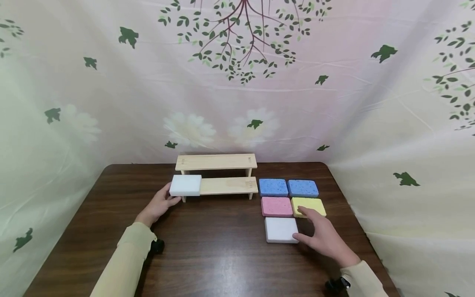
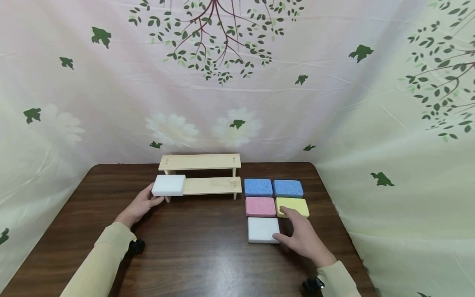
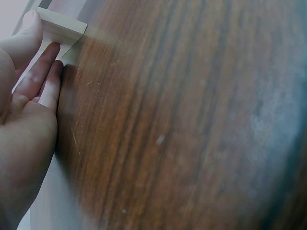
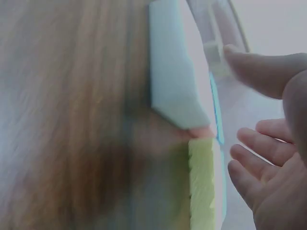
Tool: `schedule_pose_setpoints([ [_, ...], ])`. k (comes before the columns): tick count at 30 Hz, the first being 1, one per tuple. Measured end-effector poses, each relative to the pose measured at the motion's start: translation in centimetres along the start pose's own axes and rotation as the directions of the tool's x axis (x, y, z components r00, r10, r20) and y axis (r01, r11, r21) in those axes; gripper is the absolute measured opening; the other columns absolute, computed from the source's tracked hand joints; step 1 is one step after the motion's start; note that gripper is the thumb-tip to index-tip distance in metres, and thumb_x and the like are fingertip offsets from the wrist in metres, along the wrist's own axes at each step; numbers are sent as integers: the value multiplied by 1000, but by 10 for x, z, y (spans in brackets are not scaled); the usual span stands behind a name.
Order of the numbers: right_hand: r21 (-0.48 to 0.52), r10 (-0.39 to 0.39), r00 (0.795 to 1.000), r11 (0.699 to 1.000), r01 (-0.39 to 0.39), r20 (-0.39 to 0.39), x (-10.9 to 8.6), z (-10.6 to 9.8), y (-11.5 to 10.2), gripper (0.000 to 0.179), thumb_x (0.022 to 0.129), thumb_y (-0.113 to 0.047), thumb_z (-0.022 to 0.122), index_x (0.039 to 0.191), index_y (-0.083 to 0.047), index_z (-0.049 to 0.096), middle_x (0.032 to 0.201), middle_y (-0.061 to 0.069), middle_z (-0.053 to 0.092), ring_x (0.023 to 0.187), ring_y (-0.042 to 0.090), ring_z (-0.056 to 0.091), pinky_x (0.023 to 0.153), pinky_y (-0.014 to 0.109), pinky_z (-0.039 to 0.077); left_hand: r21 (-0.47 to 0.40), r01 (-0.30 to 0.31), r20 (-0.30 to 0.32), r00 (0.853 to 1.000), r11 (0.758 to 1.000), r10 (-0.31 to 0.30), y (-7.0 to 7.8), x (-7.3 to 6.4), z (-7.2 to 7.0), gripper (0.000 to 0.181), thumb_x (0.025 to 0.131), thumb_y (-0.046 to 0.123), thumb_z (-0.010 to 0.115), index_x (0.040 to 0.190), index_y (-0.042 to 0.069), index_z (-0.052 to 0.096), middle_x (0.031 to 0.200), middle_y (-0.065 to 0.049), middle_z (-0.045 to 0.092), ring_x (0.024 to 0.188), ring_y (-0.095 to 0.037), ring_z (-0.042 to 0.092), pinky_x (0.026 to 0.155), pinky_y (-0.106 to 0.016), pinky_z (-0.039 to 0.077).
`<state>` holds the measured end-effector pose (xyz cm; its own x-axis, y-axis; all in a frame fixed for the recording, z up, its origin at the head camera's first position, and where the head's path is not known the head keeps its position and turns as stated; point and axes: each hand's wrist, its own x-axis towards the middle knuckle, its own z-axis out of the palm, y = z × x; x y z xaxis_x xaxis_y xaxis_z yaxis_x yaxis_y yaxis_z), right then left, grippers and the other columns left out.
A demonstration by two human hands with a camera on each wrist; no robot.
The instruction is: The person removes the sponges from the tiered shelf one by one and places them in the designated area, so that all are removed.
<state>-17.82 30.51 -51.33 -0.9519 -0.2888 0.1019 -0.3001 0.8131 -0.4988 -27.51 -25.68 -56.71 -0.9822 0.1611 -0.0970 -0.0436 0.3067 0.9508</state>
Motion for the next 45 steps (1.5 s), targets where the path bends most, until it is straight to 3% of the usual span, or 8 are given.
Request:
schedule_pose_setpoints([
  [8, 25, -91, 995, 995, 92, -38, 22, -3, -26, 83, 84, -33, 91, 151, -3, 52, 149, 17, 59, 135, 39, 56, 106, 62, 51, -28, -9, 6, 1000, 1000, 9, 1, 1, 2, 79, 102, 6, 68, 166, 4, 22, 170, -23, 25, 158, -40, 18, 126, -59, 21],
  [13, 54, -134, 991, 989, 135, -32, 40, 5, -41, 81, 86, -32, 90, 152, -7, 51, 150, 14, 58, 137, 37, 55, 108, 60, 50, -15, 10, 14, 1000, 1000, -9, 4, -2, 3, 80, 103, 7, 67, 167, 4, 20, 171, -23, 22, 159, -42, 16, 126, -61, 22],
  [19, 73, -211, 977, 974, 214, -42, 63, 21, -61, 78, 87, -30, 89, 152, -7, 52, 152, 15, 57, 141, 37, 53, 112, 60, 47, 7, 16, 7, 1000, 1000, -16, -4, -4, 2, 80, 103, 12, 69, 167, 7, 22, 172, -21, 23, 158, -41, 18, 126, -61, 22],
  [27, 120, -253, 967, 960, 251, 1, 87, 39, -88, 79, 92, -35, 84, 155, -3, 48, 156, 15, 52, 145, 36, 48, 117, 59, 42, 5, 22, 3, 1000, 1000, -22, -4, -5, 3, 78, 103, 11, 68, 167, 8, 23, 171, -20, 24, 158, -40, 18, 126, -61, 22],
  [36, 174, -284, 958, 946, 272, 46, 113, 57, -118, 77, 93, -36, 82, 156, -6, 48, 157, 11, 52, 146, 31, 47, 118, 54, 42, -3, 19, 7, 1000, 1000, -19, -2, -3, 2, 80, 103, 12, 69, 167, 6, 21, 171, -22, 23, 158, -42, 18, 126, -61, 22],
  [45, 147, -313, 948, 942, 302, 56, 139, 71, -140, 79, 93, -39, 82, 156, -5, 48, 156, 12, 53, 145, 30, 48, 119, 50, 41, 2, 16, 6, 1000, 1000, -16, -1, -1, 0, 81, 103, 12, 69, 168, 7, 20, 173, -20, 21, 159, -40, 16, 126, -61, 21],
])
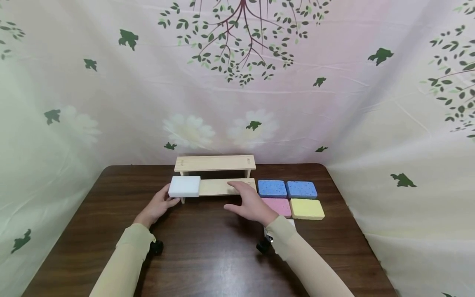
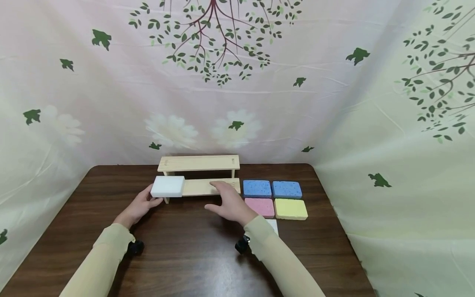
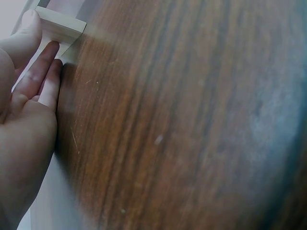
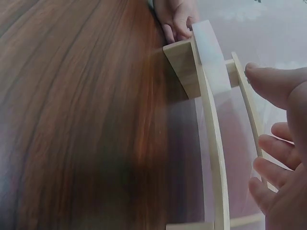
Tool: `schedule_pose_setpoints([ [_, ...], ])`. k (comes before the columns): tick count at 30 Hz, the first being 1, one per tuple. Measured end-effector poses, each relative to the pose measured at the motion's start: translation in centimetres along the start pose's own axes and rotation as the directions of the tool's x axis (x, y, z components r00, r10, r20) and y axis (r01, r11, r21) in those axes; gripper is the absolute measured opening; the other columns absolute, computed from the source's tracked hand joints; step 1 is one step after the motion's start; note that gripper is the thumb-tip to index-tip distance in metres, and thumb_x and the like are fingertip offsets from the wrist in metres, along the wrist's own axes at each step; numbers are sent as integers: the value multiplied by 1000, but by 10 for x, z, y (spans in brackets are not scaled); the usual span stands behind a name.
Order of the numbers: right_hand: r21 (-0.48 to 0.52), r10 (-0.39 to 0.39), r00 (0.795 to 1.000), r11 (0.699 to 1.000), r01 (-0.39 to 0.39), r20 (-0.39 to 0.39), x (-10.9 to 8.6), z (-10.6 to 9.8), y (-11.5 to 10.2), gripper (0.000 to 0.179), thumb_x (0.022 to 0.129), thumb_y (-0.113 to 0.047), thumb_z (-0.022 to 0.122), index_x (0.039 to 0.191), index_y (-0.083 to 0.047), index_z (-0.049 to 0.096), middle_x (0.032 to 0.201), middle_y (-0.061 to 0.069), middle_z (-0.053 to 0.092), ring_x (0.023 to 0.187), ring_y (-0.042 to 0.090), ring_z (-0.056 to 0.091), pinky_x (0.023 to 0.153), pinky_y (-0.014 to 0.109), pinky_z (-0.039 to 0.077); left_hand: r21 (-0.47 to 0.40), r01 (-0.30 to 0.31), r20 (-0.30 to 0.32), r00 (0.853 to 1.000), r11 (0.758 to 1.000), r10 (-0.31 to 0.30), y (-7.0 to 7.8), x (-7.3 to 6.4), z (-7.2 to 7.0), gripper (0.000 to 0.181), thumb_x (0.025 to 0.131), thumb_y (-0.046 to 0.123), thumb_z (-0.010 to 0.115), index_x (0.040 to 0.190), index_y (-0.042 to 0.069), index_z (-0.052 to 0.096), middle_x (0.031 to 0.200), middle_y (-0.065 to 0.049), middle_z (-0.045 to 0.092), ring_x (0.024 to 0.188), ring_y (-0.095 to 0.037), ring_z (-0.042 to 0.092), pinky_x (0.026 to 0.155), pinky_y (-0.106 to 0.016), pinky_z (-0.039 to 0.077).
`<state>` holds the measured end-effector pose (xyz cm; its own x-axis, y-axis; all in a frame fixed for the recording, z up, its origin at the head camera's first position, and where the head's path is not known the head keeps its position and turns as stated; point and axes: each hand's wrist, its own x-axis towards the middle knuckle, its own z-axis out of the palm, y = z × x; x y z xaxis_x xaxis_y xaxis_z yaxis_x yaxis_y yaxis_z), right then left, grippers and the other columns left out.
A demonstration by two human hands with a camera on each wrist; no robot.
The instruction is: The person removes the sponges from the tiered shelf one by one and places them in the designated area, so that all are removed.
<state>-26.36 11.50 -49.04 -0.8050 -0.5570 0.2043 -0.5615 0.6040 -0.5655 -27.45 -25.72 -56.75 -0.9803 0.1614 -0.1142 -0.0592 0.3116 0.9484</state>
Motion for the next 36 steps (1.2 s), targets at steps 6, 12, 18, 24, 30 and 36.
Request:
schedule_pose_setpoints([
  [6, -14, 8, 1000, 1000, -8, 29, 20, 9, -6, 80, 93, -40, 81, 156, -5, 47, 157, 12, 52, 147, 30, 45, 123, 47, 36, 3, -4, -3, 1000, 1000, 4, -2, 2, -2, 81, 103, 12, 69, 168, 7, 21, 173, -20, 21, 159, -41, 15, 126, -62, 19],
  [12, 11, 32, 997, 999, -33, 67, 36, 20, -10, 80, 95, -42, 79, 158, -5, 44, 159, 13, 50, 148, 30, 44, 123, 46, 37, -2, -6, -10, 1000, 1000, 6, -3, 2, -3, 80, 103, 11, 69, 167, 7, 22, 173, -20, 22, 159, -40, 15, 126, -61, 19],
  [18, 9, 50, 996, 999, -51, 74, 50, 29, -13, 81, 96, -43, 78, 158, -5, 43, 160, 14, 48, 150, 32, 42, 123, 48, 36, -9, -28, -6, 1000, 1000, 28, -2, 2, -1, 79, 102, 11, 69, 167, 6, 23, 171, -21, 24, 159, -41, 17, 126, -61, 21],
  [24, -2, 50, 996, 999, -50, 78, 64, 36, -19, 84, 94, -43, 79, 160, -6, 41, 160, 15, 48, 149, 31, 43, 122, 46, 37, -16, -30, -2, 1000, 999, 30, 1, 0, -1, 80, 102, 9, 69, 167, 6, 22, 172, -21, 23, 159, -41, 17, 126, -61, 21],
  [30, 5, 56, 995, 998, -57, 81, 75, 47, -27, 89, 92, -44, 82, 160, -5, 40, 159, 15, 48, 144, 29, 48, 116, 44, 44, -20, -26, -1, 1000, 999, 26, 2, -1, -3, 81, 102, 11, 69, 167, 7, 21, 172, -21, 23, 159, -40, 17, 126, -61, 20],
  [36, -3, 69, 995, 998, -69, 67, 82, 57, -30, 89, 91, -42, 83, 159, -2, 40, 158, 16, 49, 141, 28, 50, 115, 41, 45, -13, -13, 1, 1000, 1000, 13, 0, -3, -3, 81, 102, 14, 71, 167, 7, 22, 172, -19, 23, 159, -40, 18, 126, -61, 20],
])
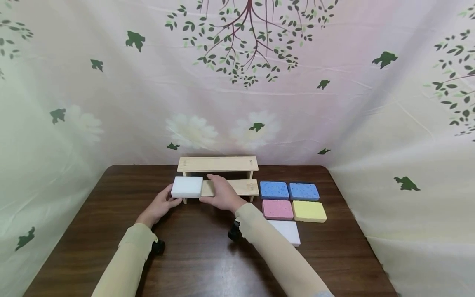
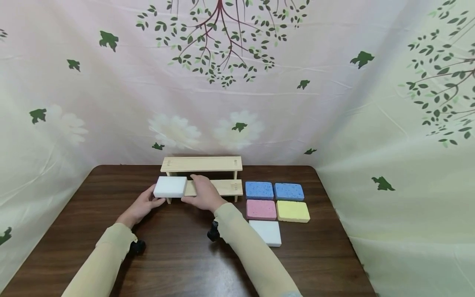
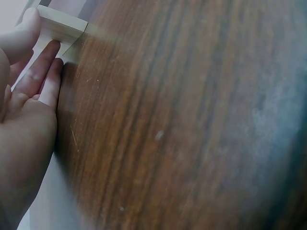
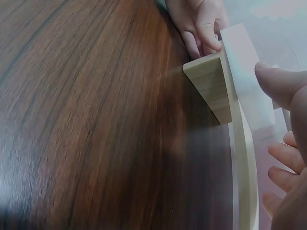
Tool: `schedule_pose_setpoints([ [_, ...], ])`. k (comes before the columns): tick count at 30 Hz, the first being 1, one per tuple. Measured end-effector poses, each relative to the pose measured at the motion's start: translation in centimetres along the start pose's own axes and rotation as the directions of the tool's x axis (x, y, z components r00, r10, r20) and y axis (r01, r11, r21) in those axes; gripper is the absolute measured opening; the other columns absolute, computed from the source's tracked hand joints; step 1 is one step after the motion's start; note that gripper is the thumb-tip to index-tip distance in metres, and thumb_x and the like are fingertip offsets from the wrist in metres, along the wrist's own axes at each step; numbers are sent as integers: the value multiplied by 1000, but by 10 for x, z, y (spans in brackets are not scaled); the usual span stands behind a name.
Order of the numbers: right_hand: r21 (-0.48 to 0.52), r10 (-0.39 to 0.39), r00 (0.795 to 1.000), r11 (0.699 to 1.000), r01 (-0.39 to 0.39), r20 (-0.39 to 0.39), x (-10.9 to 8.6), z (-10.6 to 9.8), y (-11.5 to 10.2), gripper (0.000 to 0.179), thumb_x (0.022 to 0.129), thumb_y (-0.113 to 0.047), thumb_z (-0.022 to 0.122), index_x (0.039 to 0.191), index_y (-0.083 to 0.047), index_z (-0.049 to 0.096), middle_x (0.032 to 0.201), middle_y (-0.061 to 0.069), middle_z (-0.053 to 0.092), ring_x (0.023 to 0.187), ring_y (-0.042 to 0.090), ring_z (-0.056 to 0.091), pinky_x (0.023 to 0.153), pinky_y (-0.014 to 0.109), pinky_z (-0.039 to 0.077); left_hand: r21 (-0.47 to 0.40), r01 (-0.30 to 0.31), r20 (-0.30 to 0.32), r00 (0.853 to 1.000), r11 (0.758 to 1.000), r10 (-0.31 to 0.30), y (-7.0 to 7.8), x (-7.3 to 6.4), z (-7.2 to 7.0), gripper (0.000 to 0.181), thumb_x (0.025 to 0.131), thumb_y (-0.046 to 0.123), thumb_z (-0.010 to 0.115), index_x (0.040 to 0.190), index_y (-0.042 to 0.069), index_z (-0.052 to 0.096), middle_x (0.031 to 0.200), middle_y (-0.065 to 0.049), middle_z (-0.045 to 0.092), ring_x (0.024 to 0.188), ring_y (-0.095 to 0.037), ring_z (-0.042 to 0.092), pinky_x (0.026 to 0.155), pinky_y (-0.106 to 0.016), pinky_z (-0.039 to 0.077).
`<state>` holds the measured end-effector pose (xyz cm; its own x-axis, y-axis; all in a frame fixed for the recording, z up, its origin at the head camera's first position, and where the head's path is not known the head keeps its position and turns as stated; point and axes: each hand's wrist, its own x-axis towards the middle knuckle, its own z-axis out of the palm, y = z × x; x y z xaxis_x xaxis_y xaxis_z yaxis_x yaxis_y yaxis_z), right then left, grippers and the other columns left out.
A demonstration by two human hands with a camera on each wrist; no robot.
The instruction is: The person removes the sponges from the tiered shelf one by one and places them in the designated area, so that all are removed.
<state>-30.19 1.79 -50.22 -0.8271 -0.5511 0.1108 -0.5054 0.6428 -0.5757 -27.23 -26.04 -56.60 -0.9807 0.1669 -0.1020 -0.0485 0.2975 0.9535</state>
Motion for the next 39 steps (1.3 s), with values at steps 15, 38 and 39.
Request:
schedule_pose_setpoints([
  [15, -39, 34, 999, 999, -34, -7, 10, 12, -6, 91, 90, -45, 83, 157, 0, 41, 151, 17, 55, 133, 27, 56, 112, 38, 48, 1, 31, 4, 1000, 1000, -31, 0, -1, 0, 82, 102, 20, 70, 168, 9, 21, 174, -18, 19, 160, -41, 14, 127, -62, 18],
  [38, -57, 55, 998, 997, -57, -31, 16, 18, -14, 78, 94, -44, 79, 153, -4, 49, 143, 9, 64, 123, 24, 62, 110, 43, 47, -19, 24, 1, 1000, 1000, -24, 3, -1, 2, 80, 102, 15, 69, 167, 8, 23, 173, -19, 21, 160, -40, 14, 127, -63, 19],
  [39, -47, 58, 998, 997, -59, -29, 16, 18, -13, 78, 94, -45, 79, 153, -4, 49, 143, 9, 63, 123, 24, 62, 110, 42, 47, -14, 25, 3, 1000, 1000, -24, 3, -1, 2, 81, 102, 15, 69, 168, 8, 22, 173, -20, 21, 160, -41, 15, 127, -62, 19],
])
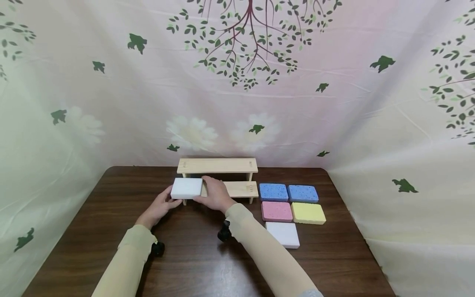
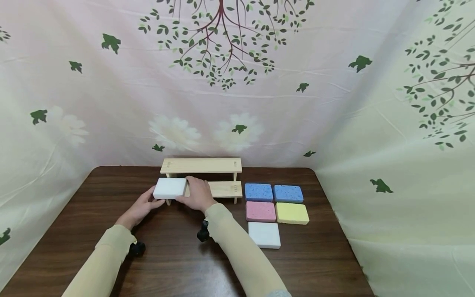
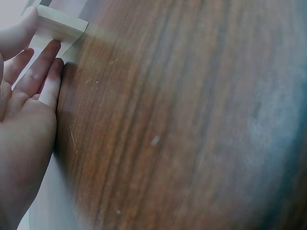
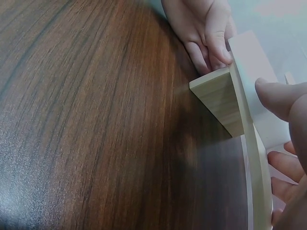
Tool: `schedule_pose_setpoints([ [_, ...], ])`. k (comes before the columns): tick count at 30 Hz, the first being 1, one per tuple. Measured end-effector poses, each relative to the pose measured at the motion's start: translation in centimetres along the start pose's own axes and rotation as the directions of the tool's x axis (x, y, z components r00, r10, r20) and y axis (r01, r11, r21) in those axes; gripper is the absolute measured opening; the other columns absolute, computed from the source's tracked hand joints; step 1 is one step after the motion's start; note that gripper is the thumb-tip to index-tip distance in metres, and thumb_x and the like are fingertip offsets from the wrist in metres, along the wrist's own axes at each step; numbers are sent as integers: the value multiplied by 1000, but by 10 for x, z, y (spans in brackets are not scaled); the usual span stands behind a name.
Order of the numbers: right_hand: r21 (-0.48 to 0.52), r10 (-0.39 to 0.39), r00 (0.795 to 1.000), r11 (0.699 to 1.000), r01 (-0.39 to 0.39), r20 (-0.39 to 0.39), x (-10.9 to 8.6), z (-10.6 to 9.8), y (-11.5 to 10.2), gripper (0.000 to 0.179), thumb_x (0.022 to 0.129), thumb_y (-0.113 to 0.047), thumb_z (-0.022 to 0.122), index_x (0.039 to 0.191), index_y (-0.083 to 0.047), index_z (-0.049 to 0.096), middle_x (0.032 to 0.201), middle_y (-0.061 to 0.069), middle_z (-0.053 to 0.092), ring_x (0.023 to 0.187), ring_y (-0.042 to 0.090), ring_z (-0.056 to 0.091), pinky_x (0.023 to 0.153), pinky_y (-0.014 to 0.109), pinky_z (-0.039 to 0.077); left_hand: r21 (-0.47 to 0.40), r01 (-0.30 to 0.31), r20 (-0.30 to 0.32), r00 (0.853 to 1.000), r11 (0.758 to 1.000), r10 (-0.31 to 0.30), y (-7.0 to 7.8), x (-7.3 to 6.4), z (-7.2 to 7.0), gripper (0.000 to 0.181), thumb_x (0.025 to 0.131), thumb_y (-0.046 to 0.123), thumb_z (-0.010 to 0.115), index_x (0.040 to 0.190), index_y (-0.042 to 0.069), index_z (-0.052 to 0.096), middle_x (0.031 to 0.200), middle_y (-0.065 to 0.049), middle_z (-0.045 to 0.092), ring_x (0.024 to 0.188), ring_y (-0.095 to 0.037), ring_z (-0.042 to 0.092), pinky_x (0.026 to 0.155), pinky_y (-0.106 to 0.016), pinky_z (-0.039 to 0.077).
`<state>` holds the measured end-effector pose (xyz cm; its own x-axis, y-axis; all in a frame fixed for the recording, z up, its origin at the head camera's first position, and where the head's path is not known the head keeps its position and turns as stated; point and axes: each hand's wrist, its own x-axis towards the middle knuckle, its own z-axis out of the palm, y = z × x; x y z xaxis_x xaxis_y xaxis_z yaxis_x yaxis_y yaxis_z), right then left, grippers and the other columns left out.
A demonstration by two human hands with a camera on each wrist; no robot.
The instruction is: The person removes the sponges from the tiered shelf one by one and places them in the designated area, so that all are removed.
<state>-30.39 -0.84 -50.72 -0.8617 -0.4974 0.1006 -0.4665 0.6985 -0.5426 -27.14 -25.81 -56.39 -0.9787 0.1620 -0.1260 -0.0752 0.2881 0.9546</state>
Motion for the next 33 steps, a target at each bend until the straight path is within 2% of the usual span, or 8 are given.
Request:
schedule_pose_setpoints([
  [9, 107, 13, 1000, 994, -13, 2, -7, -1, 7, 81, 92, -42, 81, 154, -3, 46, 144, 11, 62, 120, 23, 62, 101, 36, 52, -5, 9, 19, 1000, 1000, -9, -2, 1, 1, 80, 104, 14, 67, 168, 9, 20, 170, -23, 27, 154, -42, 28, 126, -58, 25],
  [25, 202, 27, 1000, 979, -25, -4, -14, -9, 8, 83, 92, -39, 83, 156, -3, 43, 148, 13, 59, 127, 25, 60, 106, 39, 51, -41, 13, 34, 999, 999, -12, 0, 2, -3, 80, 103, 9, 66, 168, 10, 20, 170, -23, 27, 156, -41, 26, 125, -56, 27],
  [33, 224, 15, 1000, 974, -12, -14, -21, -15, 12, 83, 91, -39, 84, 155, -3, 46, 145, 11, 61, 126, 27, 61, 103, 39, 52, -53, 5, 41, 999, 999, -3, -2, 2, -2, 79, 102, 6, 66, 168, 12, 23, 170, -22, 29, 157, -40, 27, 125, -54, 27],
])
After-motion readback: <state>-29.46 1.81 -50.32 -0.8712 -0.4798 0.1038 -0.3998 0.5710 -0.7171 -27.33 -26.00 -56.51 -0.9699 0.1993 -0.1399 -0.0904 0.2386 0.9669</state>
